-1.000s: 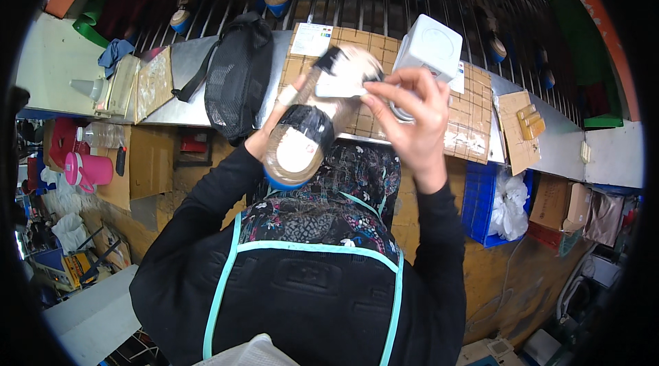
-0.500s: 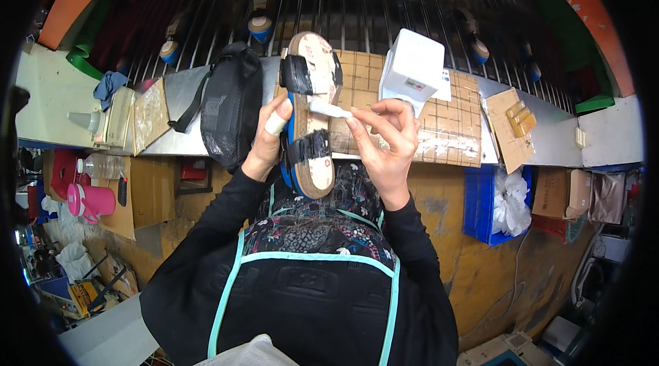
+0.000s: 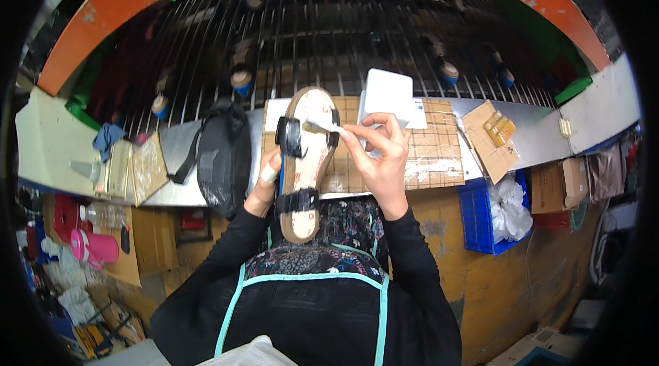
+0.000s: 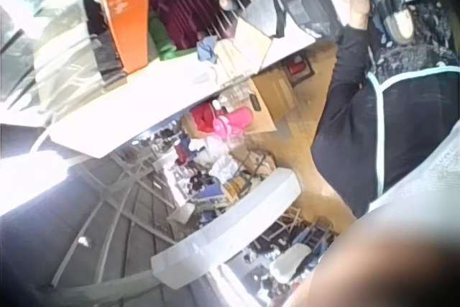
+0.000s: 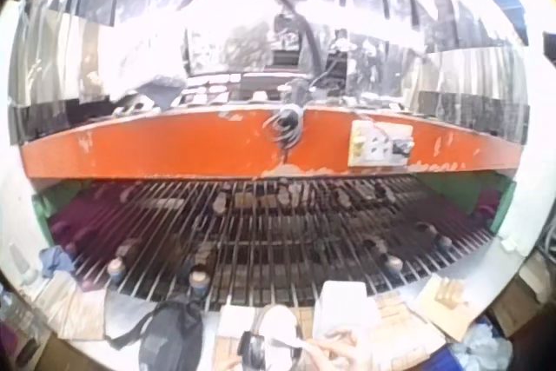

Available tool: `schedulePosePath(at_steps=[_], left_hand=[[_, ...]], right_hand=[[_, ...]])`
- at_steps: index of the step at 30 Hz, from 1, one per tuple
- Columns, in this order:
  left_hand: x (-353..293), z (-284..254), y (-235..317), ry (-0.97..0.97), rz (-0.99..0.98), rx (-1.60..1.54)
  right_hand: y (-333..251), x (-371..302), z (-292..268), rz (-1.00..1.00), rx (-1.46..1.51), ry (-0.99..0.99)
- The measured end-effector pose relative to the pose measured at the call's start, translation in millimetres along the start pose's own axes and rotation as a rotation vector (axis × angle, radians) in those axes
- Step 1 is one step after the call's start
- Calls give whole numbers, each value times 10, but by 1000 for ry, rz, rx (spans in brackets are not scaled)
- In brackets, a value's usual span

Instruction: The person repeatedly applies glue to the sole and strap areas of a blue sandal using a small brush. The sandal is held and rotated to access different sections while the brush is dipped into a white container between applications.

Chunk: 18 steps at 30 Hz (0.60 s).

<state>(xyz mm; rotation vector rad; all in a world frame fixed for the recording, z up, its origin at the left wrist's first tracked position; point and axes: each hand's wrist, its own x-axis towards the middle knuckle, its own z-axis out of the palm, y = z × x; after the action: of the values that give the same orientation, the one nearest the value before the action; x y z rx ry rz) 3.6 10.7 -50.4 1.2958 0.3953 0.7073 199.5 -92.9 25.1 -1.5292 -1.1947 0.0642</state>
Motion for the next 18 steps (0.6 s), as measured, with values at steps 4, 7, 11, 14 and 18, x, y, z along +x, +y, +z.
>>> schedulePosePath(at_steps=[4,7,11,14,18], left_hand=[[75,38,-105,-69,-103,-251],[141,129,-140,31,-148,-388],[378,287,-114,175,-219,-872],[681,309,-87,-90,-216,-1061],[1039,246,-219,20,-308,-1038]], right_hand=[[8,150,-16,-161,-388,222],[-38,-55,29,-328,-479,305],[123,-317,-170,84,254,76],[439,-340,-282,244,808,183],[780,-434,-540,245,902,345]])
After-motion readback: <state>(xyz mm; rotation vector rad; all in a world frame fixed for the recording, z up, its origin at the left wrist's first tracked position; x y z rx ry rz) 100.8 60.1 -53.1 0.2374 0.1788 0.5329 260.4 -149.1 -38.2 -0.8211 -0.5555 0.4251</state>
